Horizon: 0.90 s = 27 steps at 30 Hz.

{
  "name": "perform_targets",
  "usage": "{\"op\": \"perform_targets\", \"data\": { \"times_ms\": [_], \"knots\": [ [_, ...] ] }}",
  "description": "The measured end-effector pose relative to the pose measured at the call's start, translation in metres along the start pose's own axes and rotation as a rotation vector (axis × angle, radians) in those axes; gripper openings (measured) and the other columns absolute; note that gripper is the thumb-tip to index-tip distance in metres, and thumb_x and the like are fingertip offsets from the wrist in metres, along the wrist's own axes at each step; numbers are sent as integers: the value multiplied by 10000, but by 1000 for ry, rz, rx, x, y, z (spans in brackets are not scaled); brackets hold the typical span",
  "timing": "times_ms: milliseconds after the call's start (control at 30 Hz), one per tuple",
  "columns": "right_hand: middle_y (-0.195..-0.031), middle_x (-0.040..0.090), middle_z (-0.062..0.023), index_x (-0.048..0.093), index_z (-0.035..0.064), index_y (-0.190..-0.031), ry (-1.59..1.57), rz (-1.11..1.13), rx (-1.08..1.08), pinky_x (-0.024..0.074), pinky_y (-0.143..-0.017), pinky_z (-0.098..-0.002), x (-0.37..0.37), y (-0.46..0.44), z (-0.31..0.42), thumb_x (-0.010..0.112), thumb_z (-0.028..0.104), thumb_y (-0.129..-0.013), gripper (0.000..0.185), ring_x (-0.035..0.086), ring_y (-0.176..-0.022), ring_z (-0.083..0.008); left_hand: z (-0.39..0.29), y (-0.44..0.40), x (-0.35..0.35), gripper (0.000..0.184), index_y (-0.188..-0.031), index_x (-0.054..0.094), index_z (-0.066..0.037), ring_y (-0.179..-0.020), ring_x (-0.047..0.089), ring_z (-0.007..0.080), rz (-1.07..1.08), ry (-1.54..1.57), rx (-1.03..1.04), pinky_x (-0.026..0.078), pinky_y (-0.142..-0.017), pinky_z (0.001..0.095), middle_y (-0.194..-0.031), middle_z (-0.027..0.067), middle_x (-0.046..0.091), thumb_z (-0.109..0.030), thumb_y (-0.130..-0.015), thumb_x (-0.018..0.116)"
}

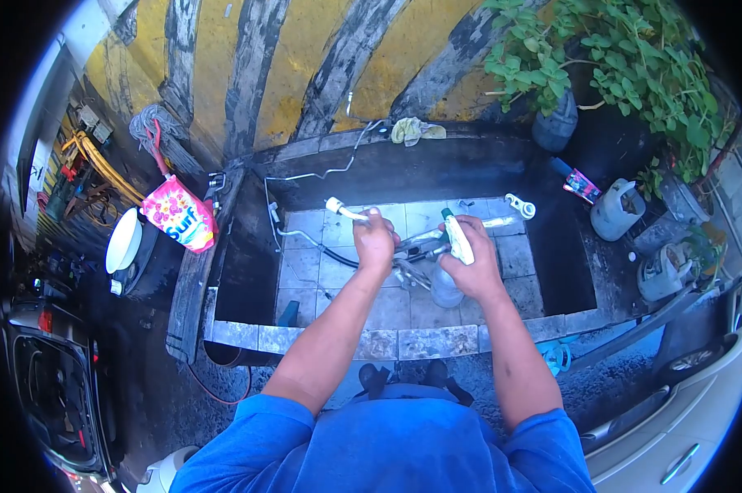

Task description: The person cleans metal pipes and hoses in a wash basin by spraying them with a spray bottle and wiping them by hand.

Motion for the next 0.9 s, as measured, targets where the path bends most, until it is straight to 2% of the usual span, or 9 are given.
{"op": "perform_targets", "data": {
  "times_ms": [33, 167, 300, 367, 533, 567, 700, 800, 900],
  "knots": [
    [-1212, 589, -145, 674, 11, -1168, -86, 55, 40, 512, -936, -355, 2, 1, 4, 670, 48, -710, 460, 643, -1068, -260, -2, -8, -5, 459, -1027, 509, -4, -470, 508, 175, -25, -28, -74, 406, -422, 338, -667, 73, 539, -443, -1093, 394],
    [-1256, 561, -113, 634, -9, -1241, -182, 190, 110, 538, -914, -329, 0, 12, 5, 628, -13, -733, 508, 659, -1040, -204, -10, -32, -28, 648, -832, 505, -56, -401, 467, 200, -177, 60, -204, 378, -389, 339, -550, 74, 493, -608, -1065, 259],
    [-1393, 463, -135, 657, -19, -1235, 113, 39, -27, 532, -959, -342, -32, 31, 1, 642, 29, -705, 532, 583, -1209, -252, -16, -43, -48, 694, -825, 497, -56, -409, 473, 206, -156, 66, -263, 362, -391, 351, -541, 92, 501, -646, -1052, 211],
    [-1516, 411, -226, 691, 16, -1204, 250, -11, -124, 326, -1182, -437, -38, 30, 24, 664, 129, -651, 565, 398, -1436, -375, -5, -46, -52, 708, -863, 522, -46, -435, 493, 211, -135, 29, -244, 398, -425, 358, -562, 93, 518, -654, -1050, 212],
    [-1432, 460, -208, 702, 24, -1179, 74, -31, -70, 373, -1136, -423, -24, 14, 20, 683, 104, -661, 525, 464, -1359, -365, 15, -44, -65, 681, -985, 574, 4, -476, 568, 212, -76, -199, -79, 453, -462, 361, -573, 105, 569, -580, -1078, 237],
    [-1418, 467, -203, 704, 21, -1172, 122, -32, -78, 380, -1128, -417, -21, 12, 19, 688, 102, -662, 516, 470, -1349, -361, 24, -45, -74, 650, -954, 599, 20, -525, 612, 277, -47, -265, -90, 485, -518, 418, -589, 141, 599, -523, -1092, 270],
    [-1391, 486, -204, 712, 25, -1165, 152, 9, -85, 418, -1090, -415, -7, 7, 15, 698, 101, -672, 499, 506, -1306, -361, 39, -40, -116, 510, -913, 673, 12, -841, 664, 472, 9, -857, 119, 506, -782, 539, -812, 253, 692, -405, -1062, 420],
    [-1404, 486, -230, 712, 37, -1159, 207, 66, -107, 454, -1055, -425, 9, 7, 9, 696, 92, -676, 486, 541, -1274, -391, 6, -14, -110, 432, -956, 671, -9, -872, 680, 456, 62, -1009, 244, 514, -785, 524, -816, 255, 694, -403, -1026, 506],
    [-1419, 487, -254, 700, 25, -1144, 263, 139, -119, 475, -1038, -442, 26, 9, 6, 704, 92, -672, 477, 542, -1279, -422, -60, 24, -39, 391, -1187, 649, -27, -1039, 661, 426, 454, -489, 478, 533, -921, 457, -1171, 269, 667, -355, -991, 569]
  ]
}}
Point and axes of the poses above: each hand's wrist, its own y-axis away from the middle knuckle, its own x-axis out of the palm, z = x × y, the point moved 6 cm from there along -y, towards the middle knuckle
